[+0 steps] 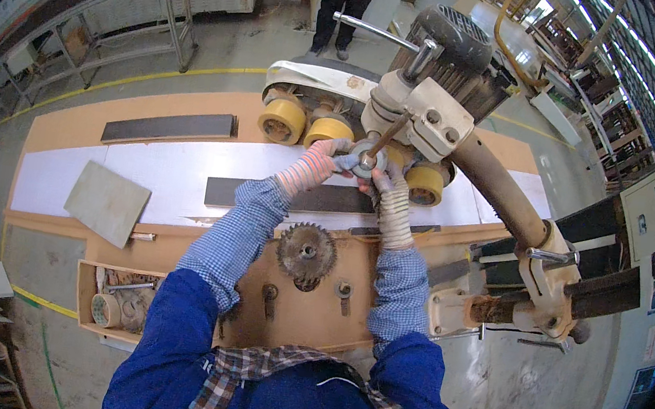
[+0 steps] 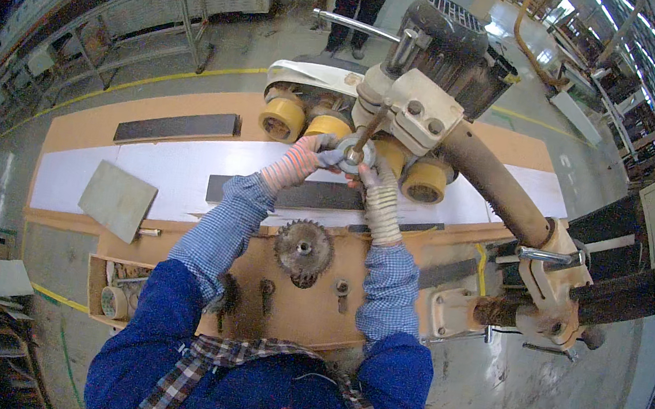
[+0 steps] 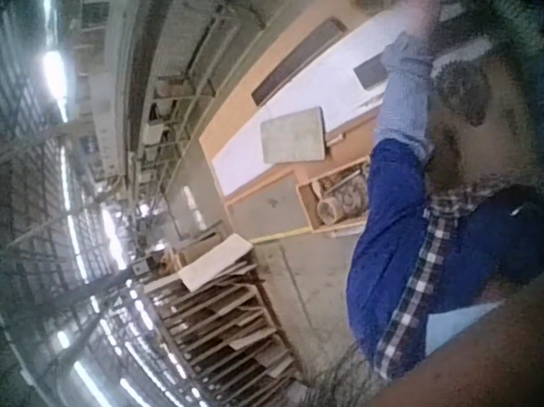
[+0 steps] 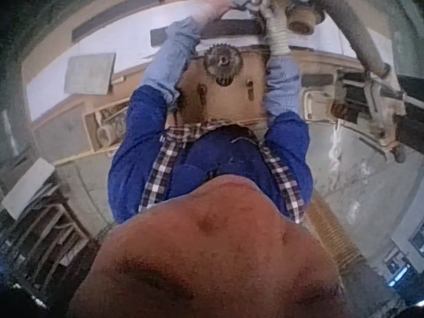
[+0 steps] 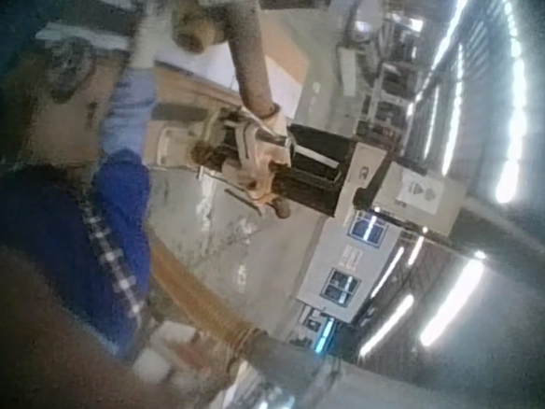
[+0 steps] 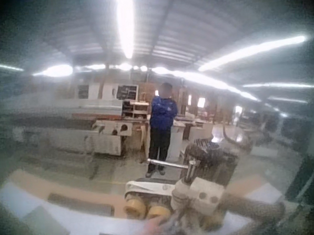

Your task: The person handles metal gears and a wrench on a workbench, repeatedly picking up, rotating, and placing gears while occasionally using the wrench on a nearby machine. The person also moves a wooden box of parts and adjusts a flexible hose attached to the machine.

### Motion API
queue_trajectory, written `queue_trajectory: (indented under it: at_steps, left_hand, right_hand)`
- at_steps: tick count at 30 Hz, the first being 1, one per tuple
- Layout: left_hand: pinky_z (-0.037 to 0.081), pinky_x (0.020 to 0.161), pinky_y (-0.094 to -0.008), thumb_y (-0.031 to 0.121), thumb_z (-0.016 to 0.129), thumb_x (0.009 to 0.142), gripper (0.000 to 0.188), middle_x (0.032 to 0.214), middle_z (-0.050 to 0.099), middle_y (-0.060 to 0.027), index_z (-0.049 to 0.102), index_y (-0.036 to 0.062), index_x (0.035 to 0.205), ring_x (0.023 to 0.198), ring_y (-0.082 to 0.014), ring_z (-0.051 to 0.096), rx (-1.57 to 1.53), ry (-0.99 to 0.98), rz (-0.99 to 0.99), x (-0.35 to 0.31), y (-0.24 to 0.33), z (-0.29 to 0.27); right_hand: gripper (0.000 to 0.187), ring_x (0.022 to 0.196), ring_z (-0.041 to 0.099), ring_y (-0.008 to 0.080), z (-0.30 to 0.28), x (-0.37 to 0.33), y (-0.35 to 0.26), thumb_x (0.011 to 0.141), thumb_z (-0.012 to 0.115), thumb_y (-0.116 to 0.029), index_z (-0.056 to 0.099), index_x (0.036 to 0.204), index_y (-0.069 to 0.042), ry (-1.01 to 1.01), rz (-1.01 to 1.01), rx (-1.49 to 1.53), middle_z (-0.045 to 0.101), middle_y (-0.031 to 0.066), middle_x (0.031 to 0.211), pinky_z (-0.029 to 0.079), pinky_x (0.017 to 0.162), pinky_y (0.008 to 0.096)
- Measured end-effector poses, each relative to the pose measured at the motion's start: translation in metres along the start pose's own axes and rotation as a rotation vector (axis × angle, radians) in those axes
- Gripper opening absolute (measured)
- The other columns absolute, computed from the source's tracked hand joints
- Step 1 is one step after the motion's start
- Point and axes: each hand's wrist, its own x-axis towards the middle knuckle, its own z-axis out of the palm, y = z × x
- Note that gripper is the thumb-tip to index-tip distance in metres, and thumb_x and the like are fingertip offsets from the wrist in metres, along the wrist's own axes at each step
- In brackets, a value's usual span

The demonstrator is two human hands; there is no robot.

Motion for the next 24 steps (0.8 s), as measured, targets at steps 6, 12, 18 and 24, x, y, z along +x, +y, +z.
queue_trajectory:
  at_steps: [6, 12, 18, 24]
  left_hand:
    - [0.052, 0.062, -0.0228, 0.034, 0.061, 0.089, 0.045, 0.098, 0.062, -0.0055, 0.053, -0.0007, 0.116, 0.082, -0.0109, 0.06, -0.109, 0.052, -0.107, 0.01, -0.01, 0.004]
    - [0.05, 0.06, -0.0243, 0.028, 0.057, 0.092, 0.037, 0.096, 0.06, -0.0056, 0.051, 0.0015, 0.118, 0.075, -0.0106, 0.056, 0.064, 0.124, 0.05, 0.009, -0.015, 0.013]
    - [0.046, 0.056, -0.0237, 0.03, 0.057, 0.092, 0.03, 0.087, 0.059, -0.0021, 0.054, 0.0032, 0.107, 0.07, -0.0089, 0.053, 0.136, 0.16, -0.021, 0.007, -0.005, 0.013]
    - [0.044, 0.066, -0.0266, 0.028, 0.055, 0.093, 0.03, 0.087, 0.06, -0.0039, 0.057, 0.0023, 0.108, 0.075, -0.0116, 0.05, 0.003, 0.214, 0.035, 0.012, -0.009, 0.023]
  right_hand:
    - [0.038, 0.065, 0.057, 0.008, 0.011, 0.009, 0.015, 0.091, 0.055, -0.035, 0.053, 0.114, -0.005, 0.103, -0.091, 0.071, 0.061, 0.0032, 0.086, 0.047, 0.052, 0.0193]
    - [0.033, 0.059, 0.055, 0.0098, 0.013, 0.005, 0.03, 0.092, 0.054, -0.028, 0.049, 0.11, -0.001, 0.178, -0.208, -0.125, 0.059, 0.0067, 0.085, 0.045, 0.048, 0.0231]
    - [0.031, 0.057, 0.051, 0.0076, 0.013, 0.009, 0.028, 0.092, 0.055, -0.029, 0.051, 0.108, -0.002, 0.254, -0.25, -0.114, 0.056, 0.0041, 0.08, 0.043, 0.048, 0.0222]
    - [0.035, 0.052, 0.043, 0.0059, 0.023, 0.012, 0.025, 0.094, 0.05, -0.04, 0.053, 0.1, -0.006, 0.279, -0.205, -0.138, 0.052, 0.0009, 0.073, 0.036, 0.046, 0.0195]
